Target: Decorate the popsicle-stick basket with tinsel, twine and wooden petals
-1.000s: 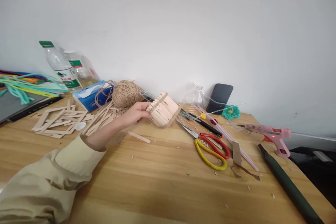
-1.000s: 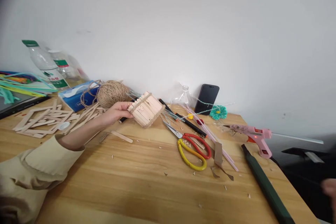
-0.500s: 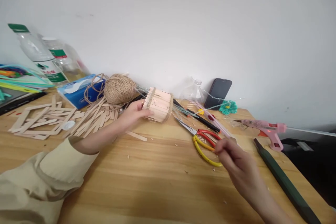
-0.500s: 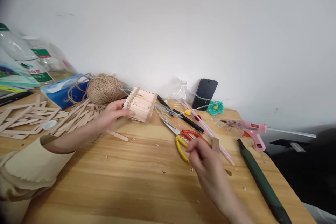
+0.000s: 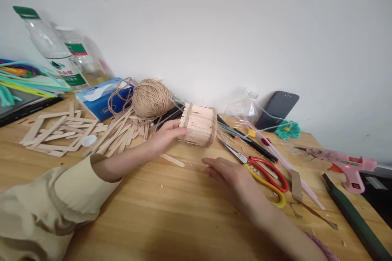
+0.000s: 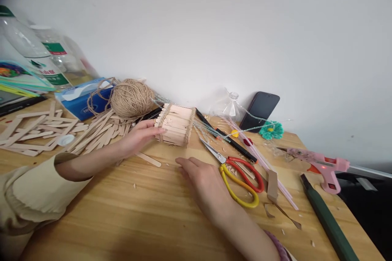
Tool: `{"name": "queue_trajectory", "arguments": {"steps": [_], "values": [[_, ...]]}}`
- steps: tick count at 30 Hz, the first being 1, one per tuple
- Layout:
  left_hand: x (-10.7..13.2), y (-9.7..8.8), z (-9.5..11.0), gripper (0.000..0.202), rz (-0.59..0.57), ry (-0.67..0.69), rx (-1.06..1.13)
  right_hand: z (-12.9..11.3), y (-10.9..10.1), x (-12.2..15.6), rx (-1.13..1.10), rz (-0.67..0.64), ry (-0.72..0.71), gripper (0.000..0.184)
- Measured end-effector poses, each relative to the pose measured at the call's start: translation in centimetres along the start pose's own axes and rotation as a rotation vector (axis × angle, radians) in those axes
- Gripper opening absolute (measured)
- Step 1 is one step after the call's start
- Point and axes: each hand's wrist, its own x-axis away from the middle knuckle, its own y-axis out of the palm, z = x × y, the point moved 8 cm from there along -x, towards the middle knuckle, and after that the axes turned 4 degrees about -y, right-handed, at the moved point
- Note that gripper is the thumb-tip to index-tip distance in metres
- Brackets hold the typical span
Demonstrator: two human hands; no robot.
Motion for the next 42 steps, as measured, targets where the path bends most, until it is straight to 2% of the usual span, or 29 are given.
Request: {"name": "queue_trajectory", "arguments": {"steps": [7, 12, 15, 17, 19, 24, 27, 31, 34, 38, 42], "values": [[-0.2, 0.4, -0.1, 0.025, -0.076, 0.004, 0.048, -0.1, 2.5, -3.0, 0.018, -0.024, 0.040, 0.013], [-0.2, 0.7, 0.0, 0.031, -0.132, 0.022, 0.067, 0.4, 3.5, -3.2, 0.035, -0.012, 0.043, 0.015], [-0.2, 0.9, 0.2, 0.033, -0.157, 0.033, 0.062, -0.1, 3.5, -3.0, 0.054, -0.002, 0.000, 0.014], [0.0, 1.0, 0.3, 0.033, -0.167, 0.045, 0.048, -0.9, 3.0, -2.7, 0.059, -0.001, -0.041, 0.012], [0.2, 1.1, 0.5, 0.033, -0.175, 0.056, 0.023, -1.7, 1.7, -2.5, 0.026, 0.024, -0.064, 0.011], [1.1, 1.7, 1.2, 0.039, -0.183, 0.086, -0.055, -2.2, -4.4, -2.4, -0.186, 0.232, -0.030, 0.012], [1.7, 2.5, 1.8, 0.037, -0.195, 0.102, -0.058, -2.0, -6.6, -2.4, -0.179, 0.314, -0.013, 0.013], [2.6, 3.6, 2.2, 0.033, -0.204, 0.090, -0.056, -1.1, -7.2, -2.4, -0.208, 0.343, 0.074, 0.006], [3.2, 4.2, 2.5, 0.030, -0.199, 0.097, -0.100, -2.0, -7.2, -2.5, -0.184, 0.320, -0.016, 0.009], [4.0, 5.3, 2.8, 0.028, -0.253, 0.100, -0.105, -3.8, -7.7, -2.3, -0.069, 0.351, -0.182, 0.012], [4.6, 6.2, 2.9, 0.029, -0.289, 0.085, -0.076, -4.3, -7.5, -2.1, -0.033, 0.343, -0.220, 0.015]]}}
